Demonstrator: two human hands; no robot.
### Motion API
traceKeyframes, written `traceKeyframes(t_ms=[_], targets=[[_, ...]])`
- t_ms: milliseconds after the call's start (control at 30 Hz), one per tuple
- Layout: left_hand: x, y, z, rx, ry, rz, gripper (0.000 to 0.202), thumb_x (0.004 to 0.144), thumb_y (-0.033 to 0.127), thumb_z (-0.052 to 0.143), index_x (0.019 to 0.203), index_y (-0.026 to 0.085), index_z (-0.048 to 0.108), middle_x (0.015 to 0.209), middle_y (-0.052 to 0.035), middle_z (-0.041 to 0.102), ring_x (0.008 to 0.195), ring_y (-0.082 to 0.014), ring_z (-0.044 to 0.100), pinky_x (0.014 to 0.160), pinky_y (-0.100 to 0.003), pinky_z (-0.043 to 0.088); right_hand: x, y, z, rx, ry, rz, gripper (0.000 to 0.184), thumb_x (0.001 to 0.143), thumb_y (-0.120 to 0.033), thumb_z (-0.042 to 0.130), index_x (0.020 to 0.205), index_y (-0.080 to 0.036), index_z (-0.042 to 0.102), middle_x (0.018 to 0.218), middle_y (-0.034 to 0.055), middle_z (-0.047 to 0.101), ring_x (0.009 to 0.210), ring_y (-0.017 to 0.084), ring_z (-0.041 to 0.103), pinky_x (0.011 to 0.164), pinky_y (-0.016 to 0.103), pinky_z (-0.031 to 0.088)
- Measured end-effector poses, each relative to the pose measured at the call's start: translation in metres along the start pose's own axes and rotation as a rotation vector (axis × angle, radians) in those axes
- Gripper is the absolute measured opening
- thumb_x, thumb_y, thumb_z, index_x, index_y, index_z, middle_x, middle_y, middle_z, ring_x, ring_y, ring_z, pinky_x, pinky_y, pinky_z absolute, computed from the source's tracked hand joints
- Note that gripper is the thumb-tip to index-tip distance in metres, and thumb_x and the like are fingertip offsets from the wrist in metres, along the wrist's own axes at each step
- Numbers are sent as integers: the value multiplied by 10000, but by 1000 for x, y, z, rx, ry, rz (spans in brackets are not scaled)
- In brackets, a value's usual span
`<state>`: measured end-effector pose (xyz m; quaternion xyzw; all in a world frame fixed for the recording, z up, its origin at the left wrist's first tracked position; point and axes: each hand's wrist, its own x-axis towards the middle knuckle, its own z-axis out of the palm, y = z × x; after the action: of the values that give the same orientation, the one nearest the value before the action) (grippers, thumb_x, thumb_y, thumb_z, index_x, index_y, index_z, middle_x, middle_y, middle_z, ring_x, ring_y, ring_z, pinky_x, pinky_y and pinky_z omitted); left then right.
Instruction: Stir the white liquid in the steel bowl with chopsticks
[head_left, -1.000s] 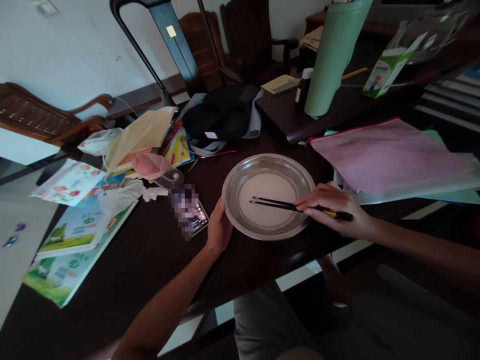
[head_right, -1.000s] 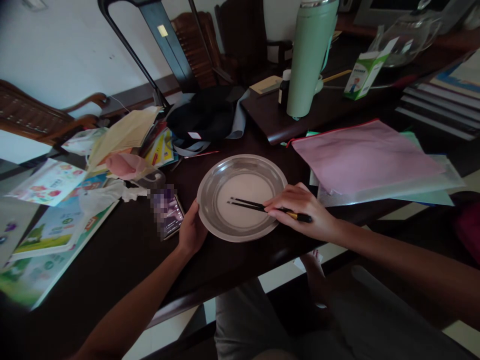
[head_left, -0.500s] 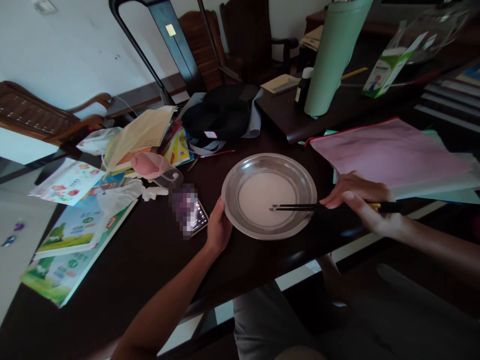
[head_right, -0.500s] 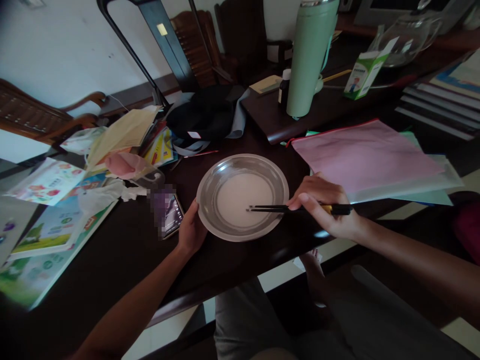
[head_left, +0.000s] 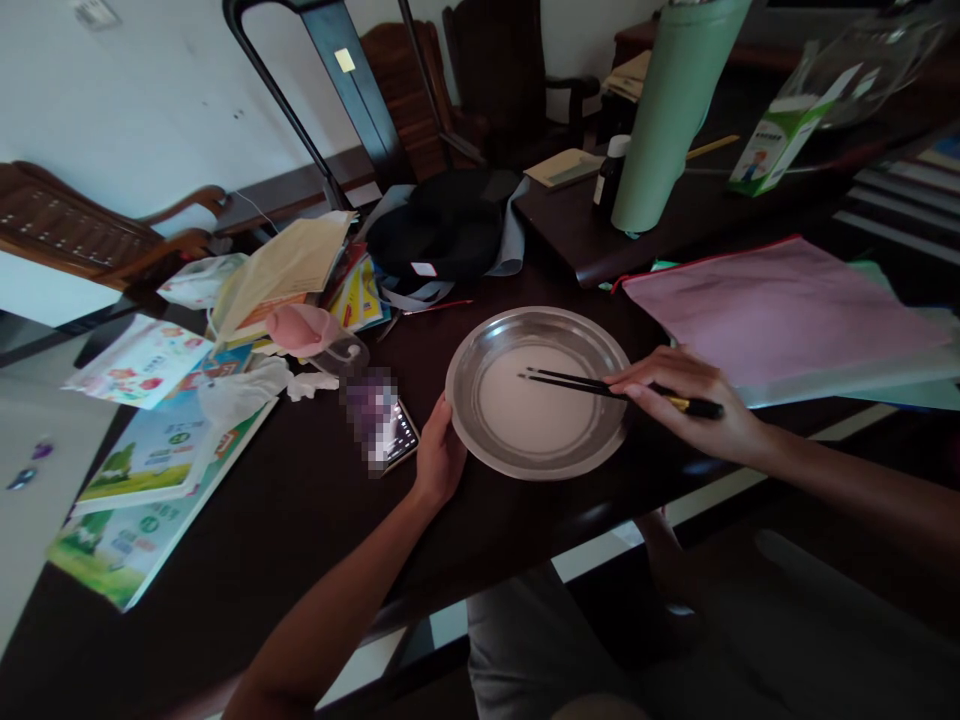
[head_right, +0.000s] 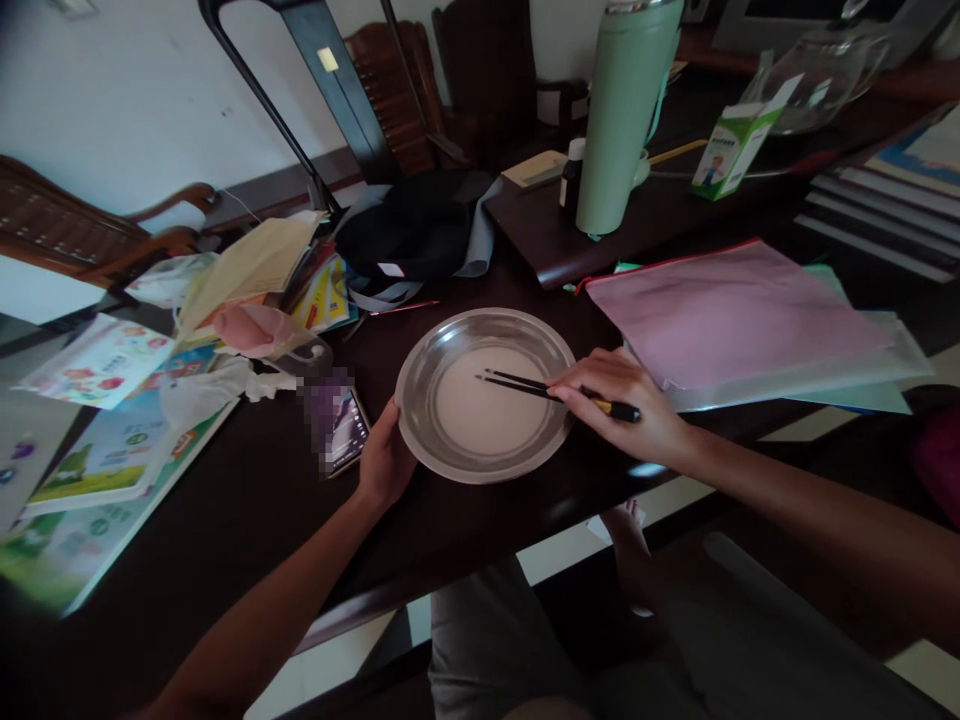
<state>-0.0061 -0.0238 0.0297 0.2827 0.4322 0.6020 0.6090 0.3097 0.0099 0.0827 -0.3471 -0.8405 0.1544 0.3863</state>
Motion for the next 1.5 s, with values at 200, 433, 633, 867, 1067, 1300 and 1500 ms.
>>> traceKeyframes(t_ms=[200,433,633,867,1067,1300,1500], targets=[[0,-1,0,10,-1,2,318,856,474,758,1069,238,762,1214,-50,788,1337,-321,634,1147,-460,501,-7,-4,-24,87,86,39,315,1081,-314,508,871,-323,742,830,0,798,713,225,716,736,466,471],[1,-2,-1,22,9,4,342,853,490,753,1083,237,764,1213,-53,792,1301,-323,660,1128,-466,515,-8,-11,-8,177,-14,-74,230,1069,-278,545,975,-297,753,883,-5,820,776,188,746,723,396,510],[2,-2,-2,3,3,8,324,844,480,777,1061,240,775,1211,-47,796,1311,-318,656,1138,-446,513,0,-5,8,44,-59,-76,133,1038,-281,618,1034,-269,750,1026,23,843,863,195,773,727,389,498],[1,-1,-1,-3,1,5,333,847,466,772,1073,222,760,1207,-51,793,1319,-323,648,1152,-464,494,-5,0,-13,35,117,-1,257,1062,-281,547,889,-282,737,848,12,806,737,211,723,708,420,465],[2,-2,-2,-16,1,-1,326,843,469,779,1064,231,754,1208,-48,791,1332,-320,637,1148,-460,496,-10,-7,-19,209,66,-78,320,1090,-264,474,895,-289,727,801,8,789,703,204,721,706,423,481],[3,-2,-2,-12,-9,12,324,831,467,786,1048,227,761,1163,-48,799,1316,-323,647,1137,-457,506,-3,-5,6,65,-53,-170,146,1047,-219,585,1012,-245,724,955,14,837,821,166,766,711,363,492],[2,-2,-2,-11,-2,11,337,827,481,792,1049,228,765,1181,-47,794,1317,-321,643,1135,-456,508,0,0,3,-23,-8,-103,135,1044,-241,595,1019,-259,726,999,30,839,837,197,768,716,392,499]])
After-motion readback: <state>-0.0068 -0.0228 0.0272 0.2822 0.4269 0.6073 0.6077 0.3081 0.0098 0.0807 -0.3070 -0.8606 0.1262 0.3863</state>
